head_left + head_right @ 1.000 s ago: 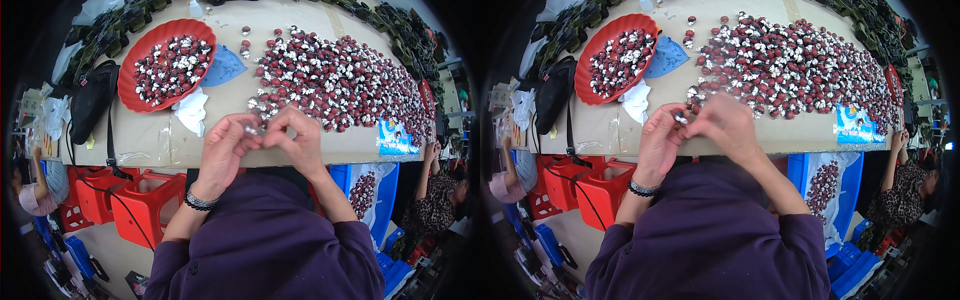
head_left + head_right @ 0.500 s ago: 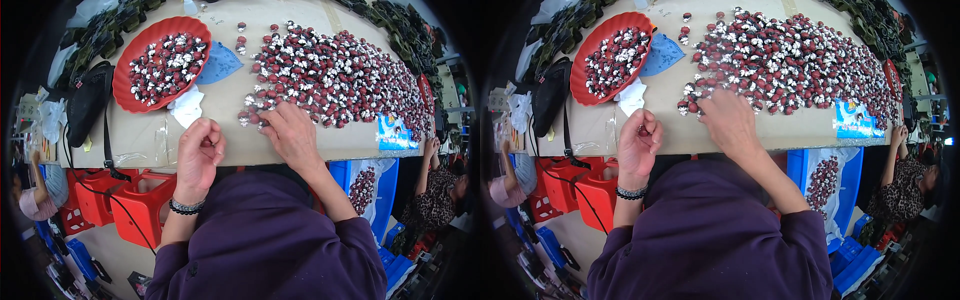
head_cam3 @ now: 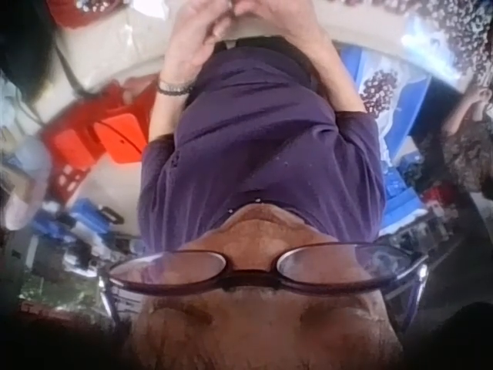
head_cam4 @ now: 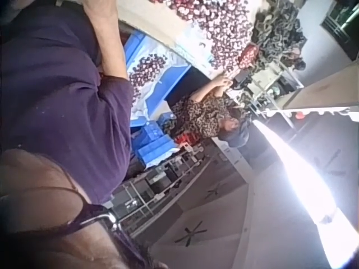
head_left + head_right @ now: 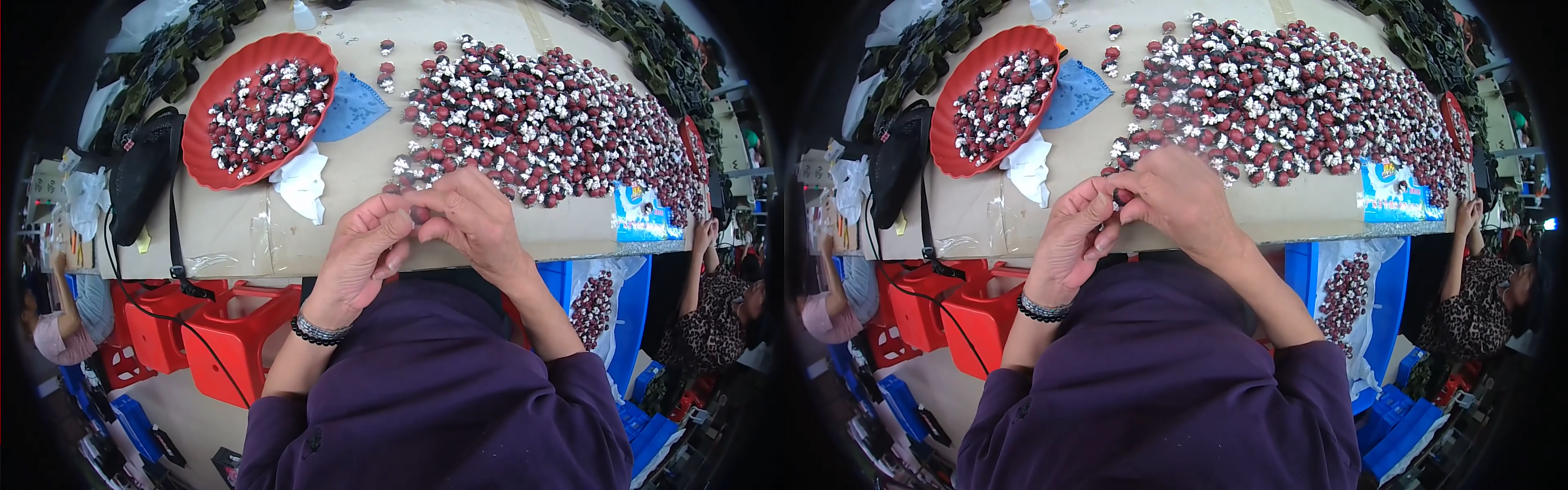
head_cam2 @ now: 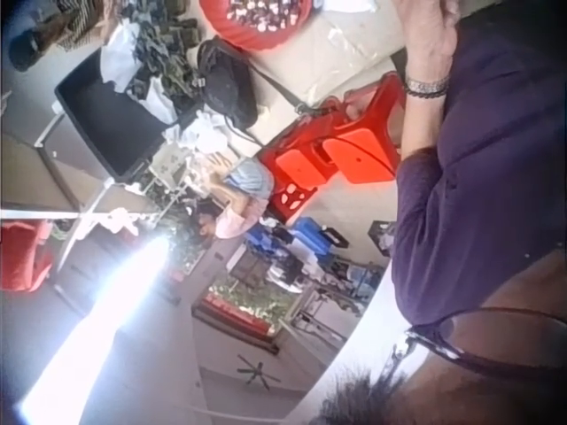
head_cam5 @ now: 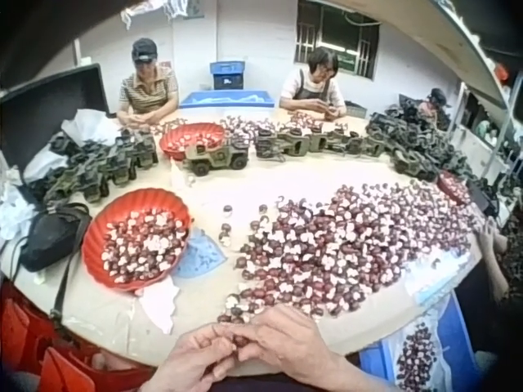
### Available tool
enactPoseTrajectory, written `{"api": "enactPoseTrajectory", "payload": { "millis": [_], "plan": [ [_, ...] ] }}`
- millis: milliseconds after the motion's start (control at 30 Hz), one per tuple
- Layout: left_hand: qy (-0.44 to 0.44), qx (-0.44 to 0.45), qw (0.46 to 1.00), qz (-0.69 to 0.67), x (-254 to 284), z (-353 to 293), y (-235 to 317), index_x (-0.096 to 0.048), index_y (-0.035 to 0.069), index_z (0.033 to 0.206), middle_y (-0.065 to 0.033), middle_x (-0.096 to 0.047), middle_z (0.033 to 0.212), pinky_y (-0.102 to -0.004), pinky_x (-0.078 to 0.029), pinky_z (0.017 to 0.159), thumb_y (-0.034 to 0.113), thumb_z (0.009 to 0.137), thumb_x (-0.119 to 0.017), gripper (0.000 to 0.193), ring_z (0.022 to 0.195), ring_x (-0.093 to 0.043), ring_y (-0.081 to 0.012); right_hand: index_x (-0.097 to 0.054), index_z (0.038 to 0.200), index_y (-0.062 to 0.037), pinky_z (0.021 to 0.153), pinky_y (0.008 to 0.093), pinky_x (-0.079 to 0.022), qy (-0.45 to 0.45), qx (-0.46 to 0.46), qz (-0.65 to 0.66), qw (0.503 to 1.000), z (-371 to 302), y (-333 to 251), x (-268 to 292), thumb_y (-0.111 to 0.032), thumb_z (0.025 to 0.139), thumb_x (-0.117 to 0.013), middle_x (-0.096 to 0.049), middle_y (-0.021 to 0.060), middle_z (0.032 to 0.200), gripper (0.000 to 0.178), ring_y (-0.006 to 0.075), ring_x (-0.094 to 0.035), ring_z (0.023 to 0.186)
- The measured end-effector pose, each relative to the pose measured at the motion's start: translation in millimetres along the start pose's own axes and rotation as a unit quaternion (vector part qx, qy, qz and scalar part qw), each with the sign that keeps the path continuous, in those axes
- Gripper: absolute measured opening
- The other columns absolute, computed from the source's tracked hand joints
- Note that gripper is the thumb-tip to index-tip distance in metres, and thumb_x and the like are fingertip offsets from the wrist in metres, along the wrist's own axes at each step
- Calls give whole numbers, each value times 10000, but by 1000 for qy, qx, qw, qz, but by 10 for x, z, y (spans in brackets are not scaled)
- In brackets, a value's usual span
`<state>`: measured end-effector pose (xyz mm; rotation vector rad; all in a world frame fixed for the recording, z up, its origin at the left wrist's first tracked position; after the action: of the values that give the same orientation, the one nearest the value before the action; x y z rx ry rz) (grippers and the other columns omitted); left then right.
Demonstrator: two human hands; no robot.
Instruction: The person gathers figurine pieces across the workbench by hand, then assembles the figurines by fitting the components together by hand.
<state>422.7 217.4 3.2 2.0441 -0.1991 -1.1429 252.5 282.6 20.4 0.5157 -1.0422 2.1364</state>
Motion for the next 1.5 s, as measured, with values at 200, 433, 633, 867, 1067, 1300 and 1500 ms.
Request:
{"api": "enactPoseTrajectory", "payload": {
  "millis": [200, 433, 633, 867, 1067, 1300, 1500],
  "plan": [
    [-31, 60, 992, -109, -26, -18, -62, -596, 39, 1073, -42, -637, 859, -164, -280, 414, 272, 987, -559, 252, 547, -448, -42, -703, 1097, -48, 720, 267, -465, -20, -172, 249, 953, -54, 23, -29, -123, 876, -663, -579, 59, 987, 237, 158, -558, 844],
    [-36, 84, 981, -171, -44, -40, -92, -591, 8, 1049, -65, -649, 876, -177, -314, 392, 190, 974, -556, 201, 541, -471, -86, -697, 1074, -33, 760, 262, -445, -34, -155, 259, 953, -64, 62, -43, -192, 919, -615, -560, 55, 997, 236, 143, -542, 903],
    [-25, 97, 978, -180, -5, -41, -120, -605, 0, 1017, -59, -644, 832, -181, -309, 388, 213, 986, -531, 228, 534, -465, -86, -681, 1024, -18, 754, 261, -446, -44, -208, 270, 939, -84, 67, -58, -168, 922, -591, -559, 67, 1004, 202, 140, -543, 880],
    [10, 49, 996, -75, 71, -102, -154, -605, 1, 1065, -48, -667, 807, -189, -286, 391, 420, 1032, -396, 469, 503, -431, -71, -677, 1027, -16, 680, 257, -457, -66, -167, 184, 966, -44, -34, -29, -84, 878, -626, -564, 68, 1016, 172, 139, -560, 836],
    [-9, 54, 985, -164, 240, -179, -139, -573, -24, 1090, -56, -643, 793, -201, -294, 395, 403, 1050, -332, 492, 505, -417, -84, -684, 1010, -66, 685, 326, -470, -16, -121, -26, 992, 18, 108, -69, 2, 717, -715, -575, 89, 966, 303, 232, -581, 831],
    [-94, 62, 961, -251, 286, -180, -143, -537, -21, 1145, -67, -593, 817, -212, -307, 399, 391, 1057, -294, 486, 531, -402, -105, -662, 1017, -100, 666, 368, -443, -59, -36, -147, 987, 134, 53, -349, -73, 663, -753, -479, 68, 851, 367, 256, -519, 806],
    [-114, 59, 941, -312, 270, -170, -125, -561, -30, 1107, -69, -600, 808, -214, -300, 414, 389, 1045, -336, 480, 520, -425, -114, -651, 947, -71, 662, 358, -443, -49, -75, -106, 990, 180, 72, -340, -56, 672, -751, -468, 71, 841, 293, 255, -508, 796]
  ]
}}
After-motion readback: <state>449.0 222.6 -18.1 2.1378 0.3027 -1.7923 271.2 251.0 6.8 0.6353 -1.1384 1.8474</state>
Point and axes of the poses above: each hand's wrist, its own z-axis towards the middle knuckle, its own x-axis out of the back of the hand, y = z × x, the point moved 1 cm from there along z, towards the middle knuckle
